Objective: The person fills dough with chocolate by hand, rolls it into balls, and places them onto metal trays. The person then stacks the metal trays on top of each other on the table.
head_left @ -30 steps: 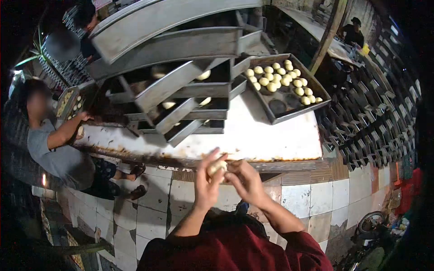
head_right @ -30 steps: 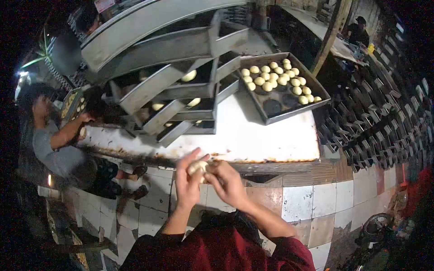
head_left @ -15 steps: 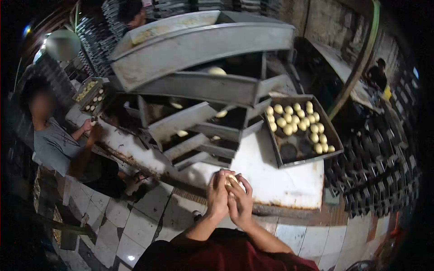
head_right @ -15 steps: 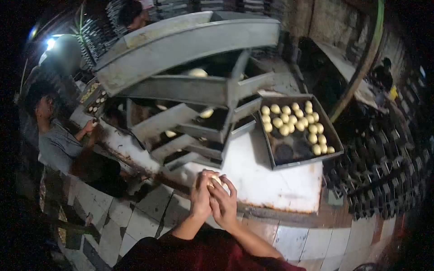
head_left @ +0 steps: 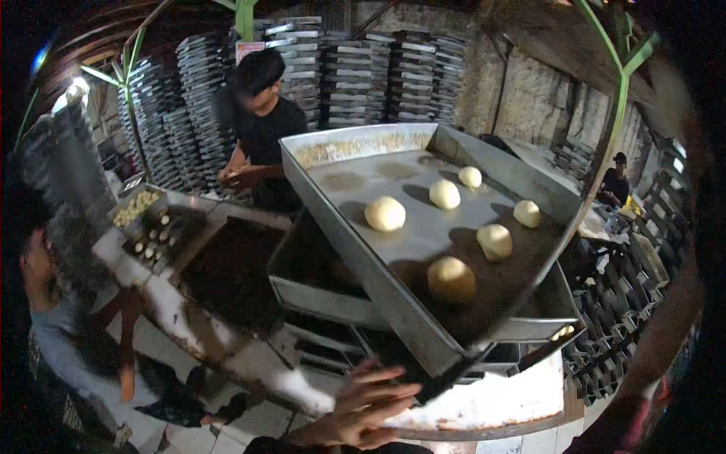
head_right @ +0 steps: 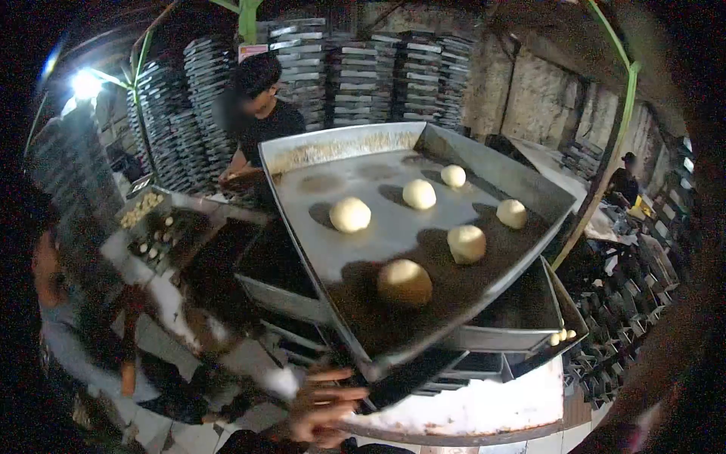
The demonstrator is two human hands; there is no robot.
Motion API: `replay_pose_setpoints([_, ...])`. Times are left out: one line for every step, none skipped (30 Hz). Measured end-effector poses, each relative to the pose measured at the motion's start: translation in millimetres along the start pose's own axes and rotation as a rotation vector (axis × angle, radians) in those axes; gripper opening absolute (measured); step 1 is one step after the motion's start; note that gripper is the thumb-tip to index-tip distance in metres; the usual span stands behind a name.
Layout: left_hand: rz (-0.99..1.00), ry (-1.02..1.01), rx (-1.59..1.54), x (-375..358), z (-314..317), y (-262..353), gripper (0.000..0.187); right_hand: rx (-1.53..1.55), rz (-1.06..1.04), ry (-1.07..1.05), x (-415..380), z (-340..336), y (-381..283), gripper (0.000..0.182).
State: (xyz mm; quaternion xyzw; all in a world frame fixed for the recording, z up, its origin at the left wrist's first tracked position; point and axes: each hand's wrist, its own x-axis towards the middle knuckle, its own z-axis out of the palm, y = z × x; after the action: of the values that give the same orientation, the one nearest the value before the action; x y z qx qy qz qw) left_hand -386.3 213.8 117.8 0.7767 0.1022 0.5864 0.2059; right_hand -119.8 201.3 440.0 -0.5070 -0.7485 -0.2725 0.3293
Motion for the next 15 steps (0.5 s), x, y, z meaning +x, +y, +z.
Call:
replay_pose_setpoints([0.016,-0.035,-0.012,-8.5,11.6,-20.8,0.043,-0.08,-0.062,0.028,45.9,4.5,4.0,0.048])
replay_pose_setpoints([0.014,-0.055,0.139,-5.1,18.5,-26.4,0.042,-0.135,-0.091,0.036,82.5,20.7,5.0,0.046])
replay_pose_setpoints([0.063,-0.003,0.196,-6.7,23.2,-27.5,0.04,-0.16,-0.114,0.042,116.6,43.9,3.1,0.045])
replay_pose_setpoints([0.115,0.049,0.252,-5.1,25.7,-27.2,0.039,-0.184,-0.131,0.032,148.6,70.2,4.1,0.045])
replay_pose_setpoints([0.123,0.039,0.238,-0.5,25.4,-27.2,0.039,-0.215,-0.126,-0.01,173.0,105.3,-2.6,0.044])
replay_pose_setpoints([0.125,0.063,0.278,2.5,24.8,-24.6,0.025,-0.251,-0.108,-0.088,194.2,148.8,-7.6,0.044])
replay_pose_setpoints([0.129,0.089,0.322,6.0,24.4,-22.4,0.016,-0.362,-0.076,-0.227,213.4,209.9,-18.4,0.044])
replay_pose_setpoints([0.135,0.075,0.314,8.3,24.4,-19.2,0.016,-0.57,-0.096,-0.389,221.1,274.1,-36.4,0.045])
replay_pose_setpoints([0.126,0.071,0.332,9.8,24.4,-16.4,0.016,-0.313,-0.14,-0.499,203.3,309.8,-47.9,0.044])
replay_pose_setpoints([0.124,0.067,0.356,11.1,22.7,-17.6,0.017,-0.057,-0.141,-0.578,185.9,335.2,-55.9,0.043])
replay_pose_setpoints([0.122,0.063,0.379,12.3,20.9,-18.8,0.019,0.095,-0.11,-0.581,180.5,332.6,-54.7,0.042])
replay_pose_setpoints([0.111,0.058,0.37,10.6,24.4,-18.1,0.02,0.211,-0.066,-0.56,188.7,324.6,-50.1,0.042])
replay_pose_setpoints([0.111,0.067,0.376,7.5,25.1,-19.5,0.02,0.286,-0.015,-0.491,199.1,302.0,-40.0,0.041])
replay_pose_setpoints([0.111,0.067,0.382,6.0,26.9,-20.9,0.021,0.346,0.008,-0.401,205.5,271.7,-35.1,0.041])
replay_pose_setpoints([0.103,0.066,0.384,4.2,28.6,-21.8,0.022,0.403,0.054,-0.284,208.9,239.8,-25.2,0.041])
